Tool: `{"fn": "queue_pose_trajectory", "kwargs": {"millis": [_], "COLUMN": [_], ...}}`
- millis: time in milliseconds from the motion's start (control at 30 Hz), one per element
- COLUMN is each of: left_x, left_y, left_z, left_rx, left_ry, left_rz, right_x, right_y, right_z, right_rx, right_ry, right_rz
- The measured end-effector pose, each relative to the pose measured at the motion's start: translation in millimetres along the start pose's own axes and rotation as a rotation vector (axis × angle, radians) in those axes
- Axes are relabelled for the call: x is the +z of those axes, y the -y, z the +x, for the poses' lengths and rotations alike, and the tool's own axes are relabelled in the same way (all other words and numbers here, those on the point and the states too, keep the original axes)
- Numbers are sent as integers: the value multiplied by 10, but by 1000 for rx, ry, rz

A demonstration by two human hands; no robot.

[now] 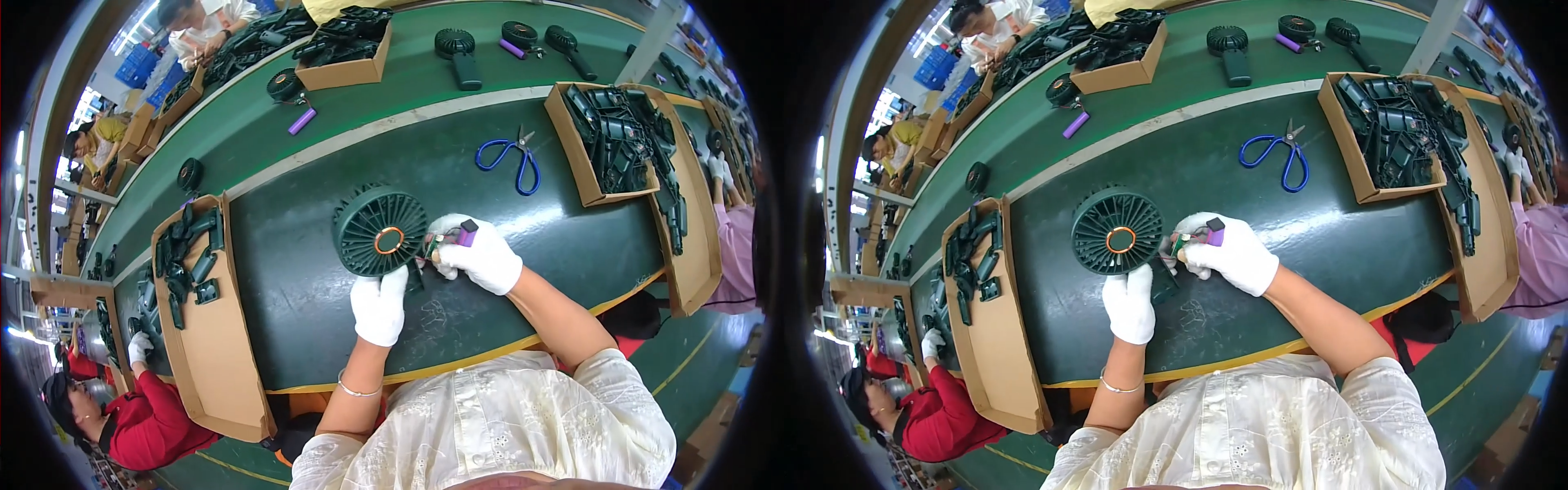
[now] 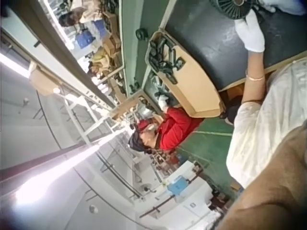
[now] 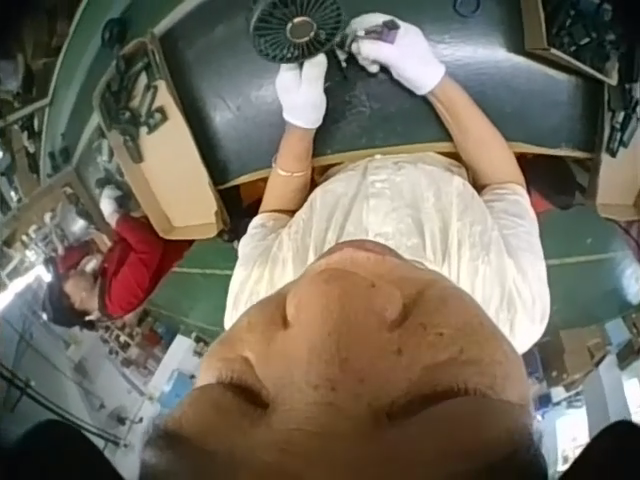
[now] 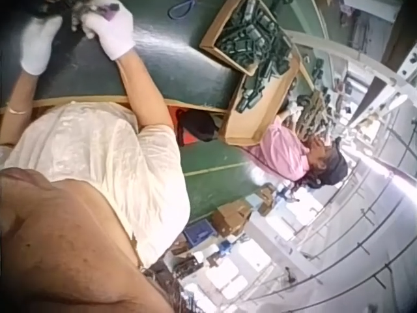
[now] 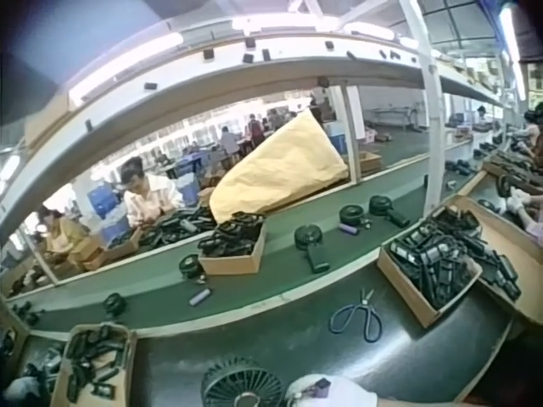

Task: The person assembles portable electric fans by connecting a battery and wiring into the handle casing, attaching the casing pieces together by hand, and placing the assembled fans onto the conveyor belt.

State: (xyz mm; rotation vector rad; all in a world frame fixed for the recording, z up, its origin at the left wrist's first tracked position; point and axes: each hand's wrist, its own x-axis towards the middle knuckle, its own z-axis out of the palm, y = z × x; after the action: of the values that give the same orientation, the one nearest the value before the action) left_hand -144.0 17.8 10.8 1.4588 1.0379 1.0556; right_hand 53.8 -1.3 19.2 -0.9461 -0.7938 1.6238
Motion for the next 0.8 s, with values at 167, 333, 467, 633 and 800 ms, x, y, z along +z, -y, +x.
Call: {"fn": "queue_pose_trajectory", "kwargs": {"millis": [167,333,467,633,800], "left_x": [55,103,103,73,115], "left_y": [-258,-244,-237,-244,-235], "left_z": [76,59,103,121,125], "left_rx": [-285,-342,-409,-438,-431], "left_ry": [49,46,103,38,81], "left_rz": [-265,-313,-278,-266,-188], "right_x": [20,42,85,122,149], "right_y": [37,19,-4,-98,-95], "right_z": [-34,-57,-64,1,-46], "right_rx": [-89,-217,-329,-464,-477], "right_ry": [-183,-215,-224,35,-135], "right_rz": [-285,-252,-388,-562,-592]}}
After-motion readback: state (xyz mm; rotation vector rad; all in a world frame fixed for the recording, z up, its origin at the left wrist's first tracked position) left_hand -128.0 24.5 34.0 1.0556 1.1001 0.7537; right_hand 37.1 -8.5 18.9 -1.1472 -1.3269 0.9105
